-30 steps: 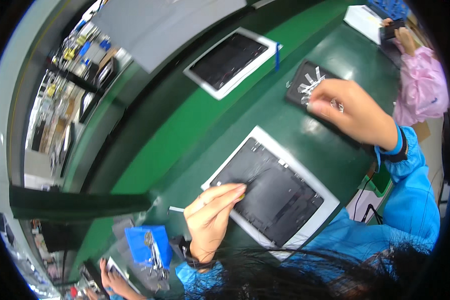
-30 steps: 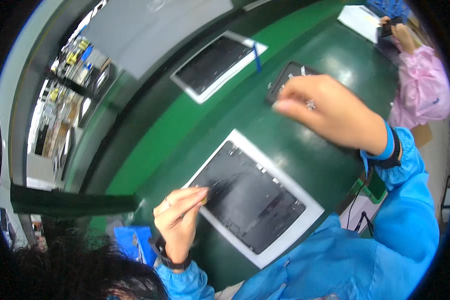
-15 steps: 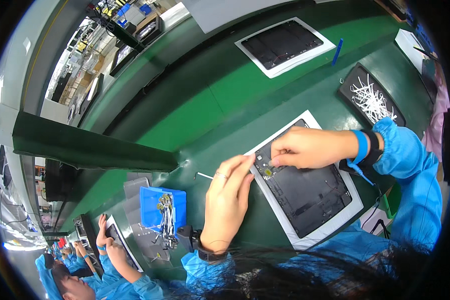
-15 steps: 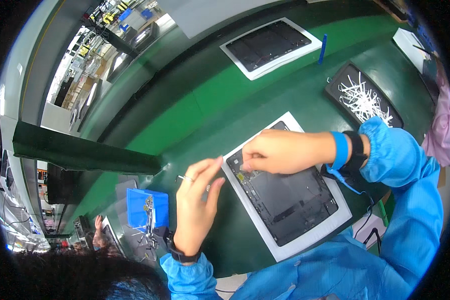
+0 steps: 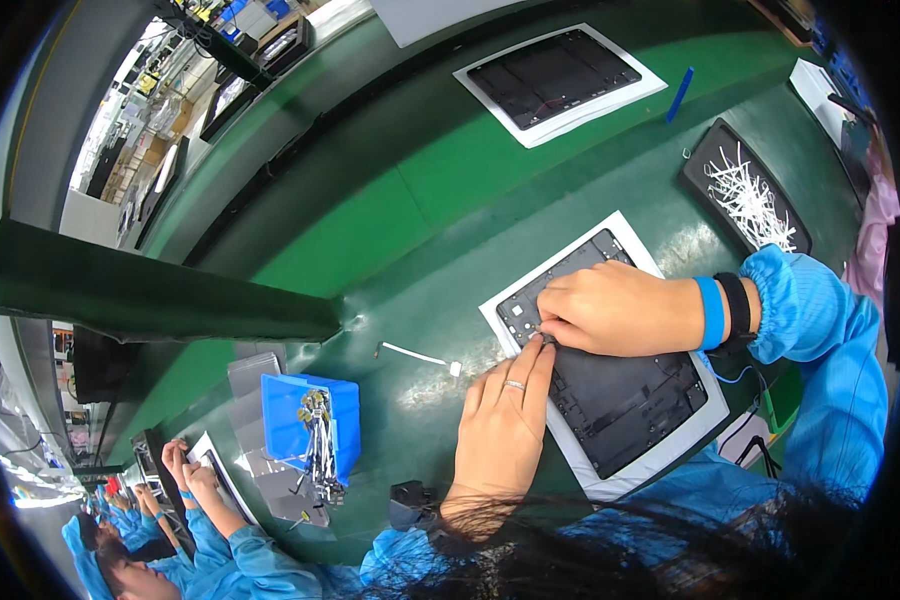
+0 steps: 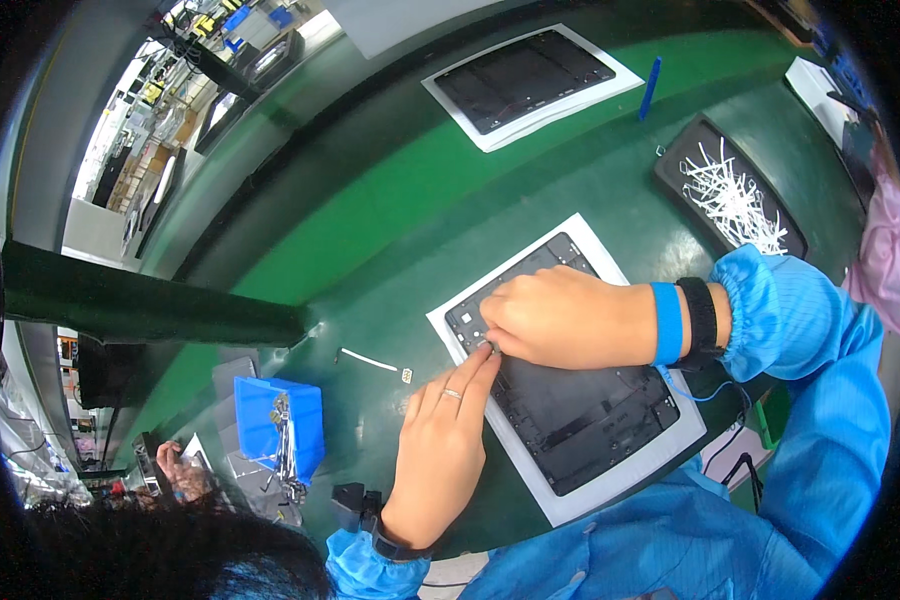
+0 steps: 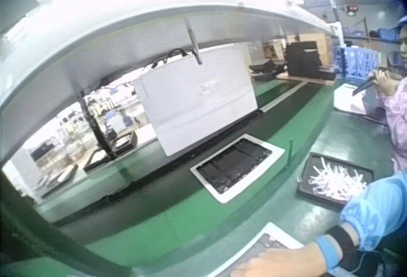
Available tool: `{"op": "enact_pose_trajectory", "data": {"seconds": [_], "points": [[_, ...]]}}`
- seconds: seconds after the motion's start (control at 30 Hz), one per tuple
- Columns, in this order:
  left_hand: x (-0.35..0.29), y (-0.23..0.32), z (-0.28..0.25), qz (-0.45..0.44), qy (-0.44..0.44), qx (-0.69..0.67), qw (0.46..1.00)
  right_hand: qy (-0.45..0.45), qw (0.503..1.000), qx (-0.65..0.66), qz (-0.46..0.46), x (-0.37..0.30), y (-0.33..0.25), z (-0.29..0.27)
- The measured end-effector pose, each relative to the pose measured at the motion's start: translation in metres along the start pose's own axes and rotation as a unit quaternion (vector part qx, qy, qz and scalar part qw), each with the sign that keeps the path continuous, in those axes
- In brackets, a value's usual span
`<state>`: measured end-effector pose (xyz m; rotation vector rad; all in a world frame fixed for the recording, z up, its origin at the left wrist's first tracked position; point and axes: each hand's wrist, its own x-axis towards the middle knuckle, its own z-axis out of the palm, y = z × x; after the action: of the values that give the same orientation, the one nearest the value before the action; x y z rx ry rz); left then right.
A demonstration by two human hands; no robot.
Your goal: The person assembles electronic components by placing a component into a tablet housing and securing it by hand.
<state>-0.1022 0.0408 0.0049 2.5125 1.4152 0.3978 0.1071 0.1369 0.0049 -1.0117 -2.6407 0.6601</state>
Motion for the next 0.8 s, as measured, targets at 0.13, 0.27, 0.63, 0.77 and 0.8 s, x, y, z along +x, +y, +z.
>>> {"op": "enact_pose_trajectory", "data": {"seconds": [0.13, 0.27, 0.63, 0.77, 0.8], "points": [[0.000, 0.000, 0.008, 0.007, 0.013, 0.004, 1.000, -0.004, 1.000, 0.003, 0.021, -0.002, -0.003, 0.000], [0.000, -0.008, 0.005, -0.012, -0.007, -0.044, 0.999, -0.053, 0.993, 0.044, 0.095, -0.007, 0.002, -0.017], [0.001, 0.005, 0.010, -0.021, 0.029, -0.025, 0.999, -0.103, 0.942, 0.225, 0.228, -0.018, 0.019, -0.055], [0.006, 0.004, 0.007, -0.023, 0.016, -0.010, 1.000, -0.099, 0.890, 0.303, 0.326, -0.021, 0.019, -0.065], [0.008, 0.007, 0.006, -0.021, 0.015, -0.013, 1.000, -0.099, 0.889, 0.302, 0.329, -0.021, 0.018, -0.066]]}}
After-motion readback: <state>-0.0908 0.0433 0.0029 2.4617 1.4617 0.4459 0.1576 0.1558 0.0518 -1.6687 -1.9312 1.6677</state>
